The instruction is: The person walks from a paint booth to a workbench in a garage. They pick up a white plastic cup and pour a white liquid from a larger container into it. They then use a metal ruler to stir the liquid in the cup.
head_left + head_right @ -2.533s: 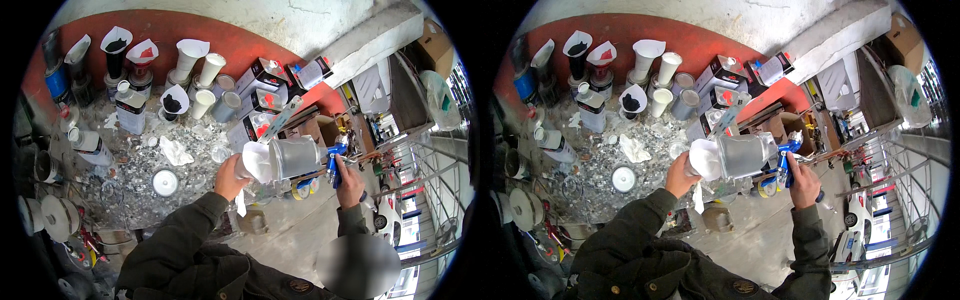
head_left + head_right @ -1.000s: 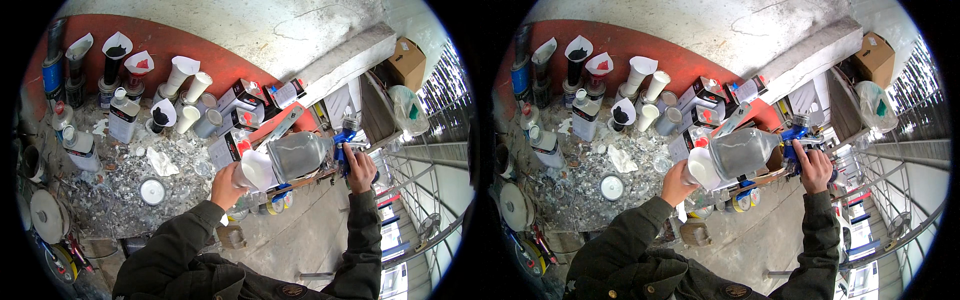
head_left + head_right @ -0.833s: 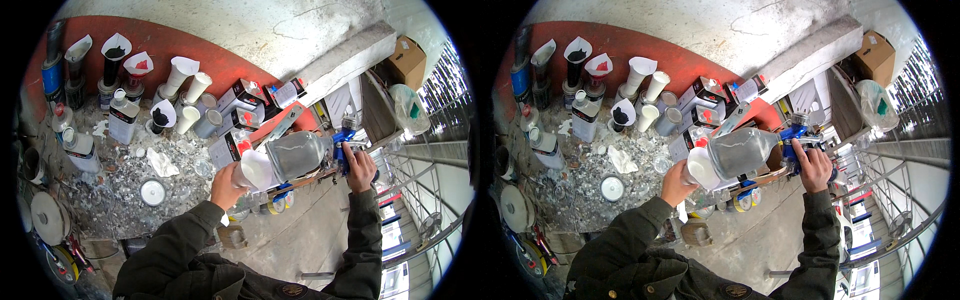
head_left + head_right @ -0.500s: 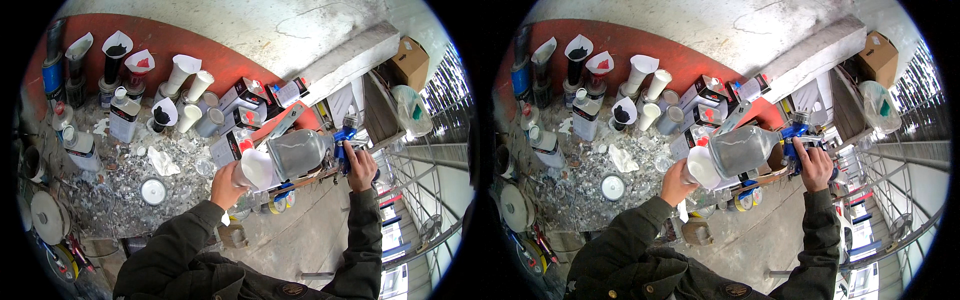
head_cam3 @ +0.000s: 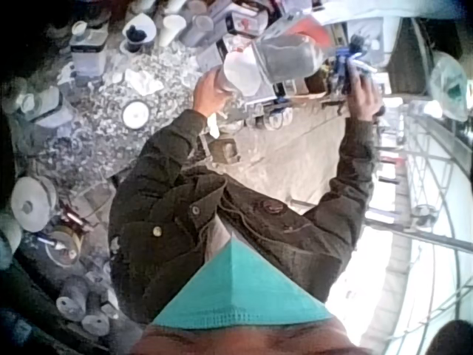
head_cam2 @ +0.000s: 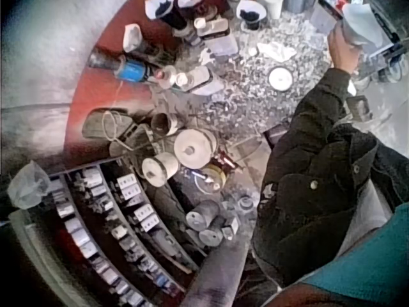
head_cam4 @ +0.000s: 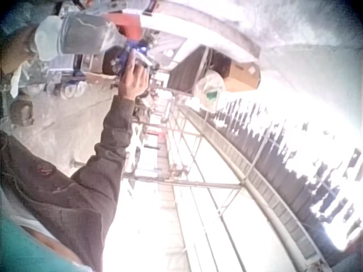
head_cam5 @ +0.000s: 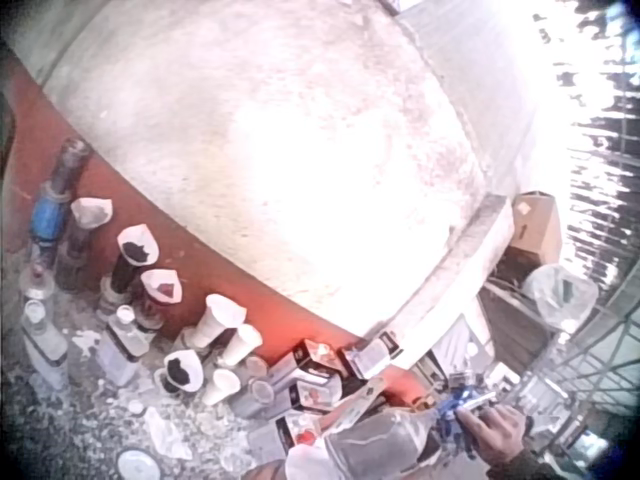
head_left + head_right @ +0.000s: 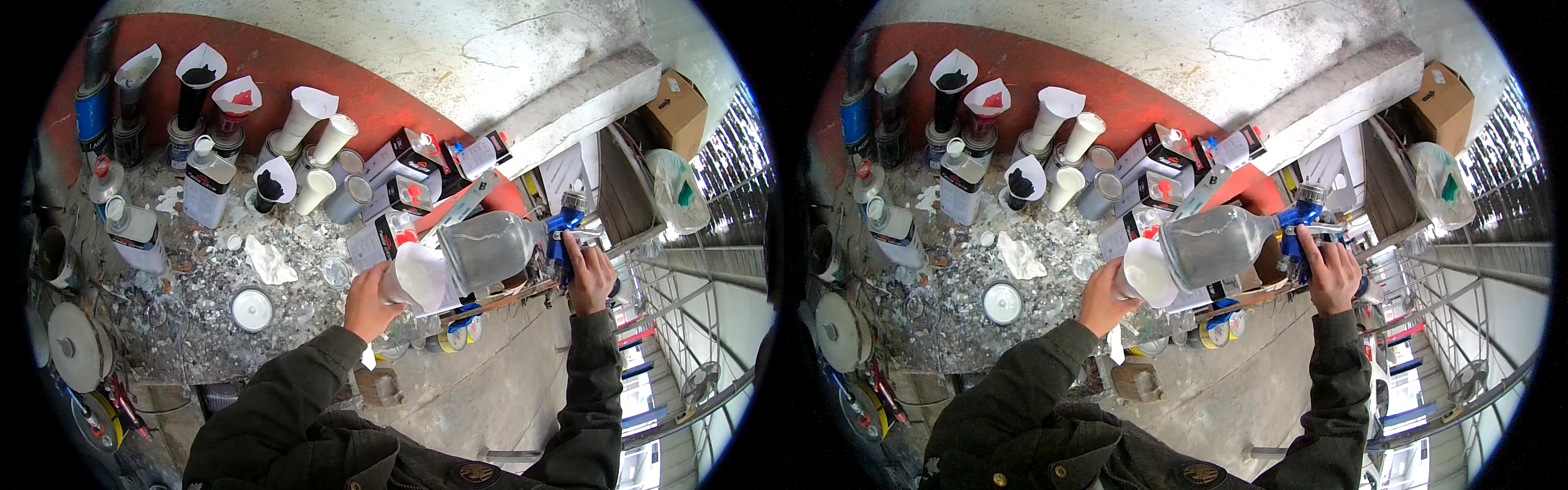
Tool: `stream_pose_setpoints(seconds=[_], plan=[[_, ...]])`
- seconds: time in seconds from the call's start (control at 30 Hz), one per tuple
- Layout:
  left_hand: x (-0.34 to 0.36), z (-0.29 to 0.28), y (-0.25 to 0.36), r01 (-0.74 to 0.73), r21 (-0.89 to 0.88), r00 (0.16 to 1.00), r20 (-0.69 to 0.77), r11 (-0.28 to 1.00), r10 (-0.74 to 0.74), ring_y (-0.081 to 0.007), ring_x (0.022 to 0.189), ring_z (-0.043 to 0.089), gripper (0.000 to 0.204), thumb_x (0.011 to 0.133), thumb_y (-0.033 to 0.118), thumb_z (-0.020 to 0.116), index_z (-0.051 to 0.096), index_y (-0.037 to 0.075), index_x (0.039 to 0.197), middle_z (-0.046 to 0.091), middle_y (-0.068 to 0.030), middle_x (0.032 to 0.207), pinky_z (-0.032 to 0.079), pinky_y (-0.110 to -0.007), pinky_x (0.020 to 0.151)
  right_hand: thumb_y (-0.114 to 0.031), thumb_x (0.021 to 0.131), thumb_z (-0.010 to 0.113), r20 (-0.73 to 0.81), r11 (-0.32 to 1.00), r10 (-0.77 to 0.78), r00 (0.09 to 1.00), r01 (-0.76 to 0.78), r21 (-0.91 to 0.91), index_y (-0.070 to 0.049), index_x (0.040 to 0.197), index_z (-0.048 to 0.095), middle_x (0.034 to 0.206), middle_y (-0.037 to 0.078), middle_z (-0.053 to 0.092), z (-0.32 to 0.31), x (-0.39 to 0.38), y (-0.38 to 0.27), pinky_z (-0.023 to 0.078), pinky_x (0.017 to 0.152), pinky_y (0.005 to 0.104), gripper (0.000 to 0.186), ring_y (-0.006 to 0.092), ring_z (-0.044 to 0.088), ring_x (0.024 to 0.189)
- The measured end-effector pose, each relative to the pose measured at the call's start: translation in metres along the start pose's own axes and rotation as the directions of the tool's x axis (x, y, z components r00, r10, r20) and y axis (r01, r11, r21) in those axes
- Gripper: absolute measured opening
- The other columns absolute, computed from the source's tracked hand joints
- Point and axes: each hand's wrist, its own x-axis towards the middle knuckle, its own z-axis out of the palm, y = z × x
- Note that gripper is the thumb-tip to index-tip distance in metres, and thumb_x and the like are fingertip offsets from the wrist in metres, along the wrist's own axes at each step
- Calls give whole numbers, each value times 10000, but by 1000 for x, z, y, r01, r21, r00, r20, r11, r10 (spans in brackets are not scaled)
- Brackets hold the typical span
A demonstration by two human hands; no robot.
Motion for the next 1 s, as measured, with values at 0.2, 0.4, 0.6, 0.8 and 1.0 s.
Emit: stream_pose_setpoints(seconds=[0.2, 0.4, 0.6, 0.8, 1.0], plan=[[0, -2, -1, 10, -4, 1000, -6, 1000, -10, -391, 1122, 597, 783, 617, 114, 892, 526, 17, 1302, 627, -200, 1196, 481, -453, 959, 2, 725, 651, -13, 999, -2, 1000, 3, 40, -132, 1329, 647, 709, 61, 465, 5, 1, 0, 450, 570, 363, 619, 225, 530, 628], [0, 2, -7, -8, 1, 1000, -27, 1000, 8, -382, 1157, 571, 730, 639, 118, 867, 541, 26, 1286, 617, -185, 1215, 466, -458, 980, -37, 760, 654, 3, 1000, 19, 1000, -19, -4, -188, 1365, 632, 734, 29, 494, 10, -8, 2, 467, 603, 341, 624, 195, 551, 656], [-2, 0, -6, -1, 0, 999, -49, 1000, 1, -387, 1146, 570, 689, 642, 106, 857, 558, 52, 1260, 616, -174, 1209, 469, -458, 973, 24, 725, 646, 0, 996, 74, 997, -74, 56, -147, 1347, 645, 728, 52, 475, 19, -15, -4, 473, 608, 361, 645, 226, 543, 648], [-5, -1, -9, 25, 15, 999, -43, 1000, -24, -389, 1145, 572, 707, 634, 103, 862, 553, 66, 1269, 618, -172, 1199, 471, -466, 970, 35, 744, 646, 4, 993, 92, 996, -92, 78, -137, 1383, 612, 729, 51, 504, 28, -28, -11, 466, 603, 366, 662, 234, 552, 646], [-4, -2, -14, 56, 29, 998, -23, 998, -55, -390, 1173, 553, 754, 625, 98, 870, 545, 79, 1305, 605, -167, 1238, 456, -466, 1006, 36, 767, 659, 74, 972, 190, 979, -198, 123, -148, 1393, 603, 721, 61, 506, 44, -46, -25, 472, 589, 369, 655, 225, 560, 637]])
